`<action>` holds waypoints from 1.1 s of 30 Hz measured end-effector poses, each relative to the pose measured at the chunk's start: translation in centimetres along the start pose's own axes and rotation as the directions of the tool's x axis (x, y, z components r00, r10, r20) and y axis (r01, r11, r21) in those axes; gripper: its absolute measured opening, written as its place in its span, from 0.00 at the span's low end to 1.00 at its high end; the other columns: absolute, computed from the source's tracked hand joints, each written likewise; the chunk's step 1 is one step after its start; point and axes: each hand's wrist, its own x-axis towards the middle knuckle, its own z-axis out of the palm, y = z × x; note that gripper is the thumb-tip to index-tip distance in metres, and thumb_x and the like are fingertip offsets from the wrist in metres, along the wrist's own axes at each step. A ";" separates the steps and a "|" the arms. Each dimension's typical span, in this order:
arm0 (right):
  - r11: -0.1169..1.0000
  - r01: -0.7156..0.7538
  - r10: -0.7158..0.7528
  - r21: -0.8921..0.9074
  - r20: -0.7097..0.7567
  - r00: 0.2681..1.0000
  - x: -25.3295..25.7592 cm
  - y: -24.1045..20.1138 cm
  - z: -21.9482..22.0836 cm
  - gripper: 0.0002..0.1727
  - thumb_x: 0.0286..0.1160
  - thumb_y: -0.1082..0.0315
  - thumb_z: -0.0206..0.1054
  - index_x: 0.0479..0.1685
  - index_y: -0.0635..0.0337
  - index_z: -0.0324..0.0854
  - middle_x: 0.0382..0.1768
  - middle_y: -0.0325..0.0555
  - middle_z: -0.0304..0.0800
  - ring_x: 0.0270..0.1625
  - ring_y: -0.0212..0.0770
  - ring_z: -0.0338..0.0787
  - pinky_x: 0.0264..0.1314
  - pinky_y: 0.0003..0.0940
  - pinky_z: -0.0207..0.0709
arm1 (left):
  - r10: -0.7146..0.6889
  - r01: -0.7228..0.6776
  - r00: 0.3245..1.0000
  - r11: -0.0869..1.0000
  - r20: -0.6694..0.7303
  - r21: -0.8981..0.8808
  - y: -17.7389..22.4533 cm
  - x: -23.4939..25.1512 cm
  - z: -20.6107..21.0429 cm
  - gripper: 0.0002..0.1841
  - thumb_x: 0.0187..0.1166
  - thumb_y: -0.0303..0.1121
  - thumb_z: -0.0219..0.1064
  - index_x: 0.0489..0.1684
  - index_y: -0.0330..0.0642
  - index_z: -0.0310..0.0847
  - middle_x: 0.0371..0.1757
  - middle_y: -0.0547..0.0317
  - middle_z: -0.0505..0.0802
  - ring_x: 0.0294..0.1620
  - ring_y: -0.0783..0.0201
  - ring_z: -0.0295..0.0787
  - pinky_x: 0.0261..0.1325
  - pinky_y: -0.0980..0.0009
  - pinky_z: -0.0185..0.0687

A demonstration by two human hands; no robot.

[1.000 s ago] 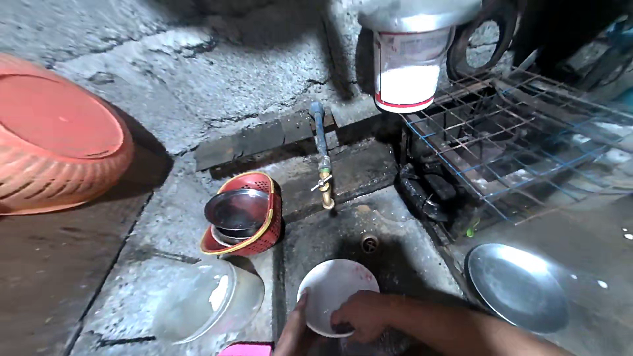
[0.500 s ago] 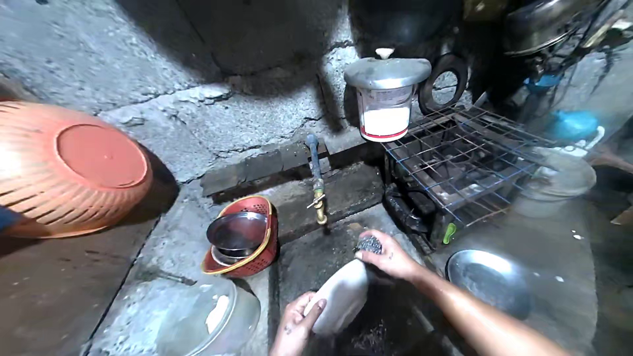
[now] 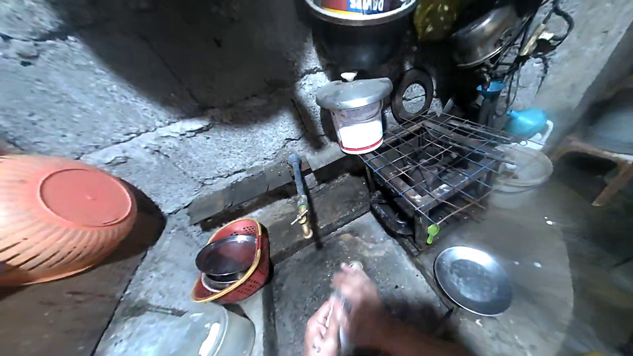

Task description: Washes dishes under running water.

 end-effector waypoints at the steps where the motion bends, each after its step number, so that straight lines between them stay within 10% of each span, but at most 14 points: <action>1: 0.994 0.108 -0.108 -0.014 -0.016 0.994 -1.0 -0.1 0.5 0.23 0.81 0.49 0.58 0.54 0.54 0.91 0.62 0.44 0.93 0.80 0.49 0.79 0.88 0.51 0.65 | 0.037 -0.037 0.999 0.999 0.010 0.020 -0.6 -0.3 -0.1 0.08 0.75 0.25 0.60 0.33 0.38 0.86 0.25 0.65 0.90 0.28 0.75 0.87 0.36 0.71 0.87; 7: 0.846 -0.442 0.341 0.297 0.337 0.878 4.4 5.0 -3.9 0.24 0.86 0.49 0.56 0.34 0.60 0.85 0.30 0.45 0.83 0.36 0.39 0.84 0.45 0.44 0.78 | 0.088 -0.089 0.996 0.980 -0.012 -0.177 -1.4 -2.7 -1.1 0.11 0.83 0.21 0.55 0.43 0.36 0.85 0.30 0.72 0.93 0.32 0.79 0.90 0.42 0.75 0.89; 12: 1.000 0.000 0.016 -0.030 0.555 0.831 3.6 -0.8 -3.5 0.27 0.82 0.43 0.58 0.38 0.61 0.86 0.40 0.57 0.91 0.51 0.57 0.91 0.58 0.63 0.78 | -0.199 0.209 0.976 0.967 0.084 -0.145 0.5 -2.4 0.4 0.09 0.84 0.27 0.58 0.35 0.38 0.84 0.26 0.69 0.89 0.29 0.76 0.85 0.40 0.71 0.85; 16: 0.912 -0.357 0.238 0.201 0.450 0.861 5.3 2.8 -3.8 0.25 0.88 0.50 0.55 0.40 0.65 0.86 0.35 0.51 0.85 0.41 0.45 0.85 0.50 0.49 0.78 | -0.098 0.087 0.994 0.974 -0.041 -0.210 -1.0 -4.2 0.3 0.11 0.85 0.25 0.54 0.49 0.31 0.84 0.36 0.64 0.94 0.39 0.74 0.91 0.52 0.69 0.90; 21: 0.999 0.038 -0.033 -0.001 0.466 0.884 4.4 -0.6 -4.0 0.27 0.83 0.44 0.54 0.38 0.61 0.85 0.39 0.55 0.91 0.49 0.54 0.91 0.56 0.59 0.78 | -0.164 0.175 0.985 0.917 0.061 -0.359 -0.2 -3.7 -0.2 0.11 0.86 0.23 0.54 0.53 0.32 0.82 0.38 0.60 0.95 0.40 0.69 0.93 0.52 0.65 0.90; 26: 0.929 -0.323 0.233 0.181 0.391 0.890 5.2 3.3 -4.3 0.24 0.86 0.50 0.56 0.37 0.62 0.84 0.33 0.49 0.84 0.40 0.45 0.85 0.48 0.49 0.78 | -0.093 0.089 0.996 0.909 0.010 -0.407 -0.8 -4.9 -0.5 0.12 0.86 0.25 0.54 0.55 0.37 0.84 0.42 0.66 0.96 0.44 0.73 0.93 0.56 0.68 0.90; 30: 0.997 0.075 -0.079 0.030 0.543 0.836 3.0 -1.4 -2.4 0.24 0.81 0.46 0.61 0.37 0.60 0.85 0.37 0.55 0.91 0.47 0.56 0.92 0.52 0.64 0.80 | -0.238 0.276 0.960 0.891 0.147 -0.361 -0.8 -4.5 0.5 0.09 0.82 0.25 0.63 0.54 0.34 0.82 0.43 0.62 0.94 0.47 0.70 0.91 0.60 0.64 0.88; 33: 0.925 -0.314 0.181 0.215 0.478 0.859 4.9 2.3 -2.5 0.25 0.88 0.50 0.56 0.47 0.66 0.86 0.42 0.57 0.90 0.49 0.50 0.89 0.59 0.54 0.80 | -0.260 0.257 0.965 0.891 0.044 -0.375 -0.5 -4.5 0.2 0.09 0.85 0.25 0.55 0.51 0.36 0.81 0.39 0.64 0.95 0.42 0.72 0.92 0.56 0.66 0.90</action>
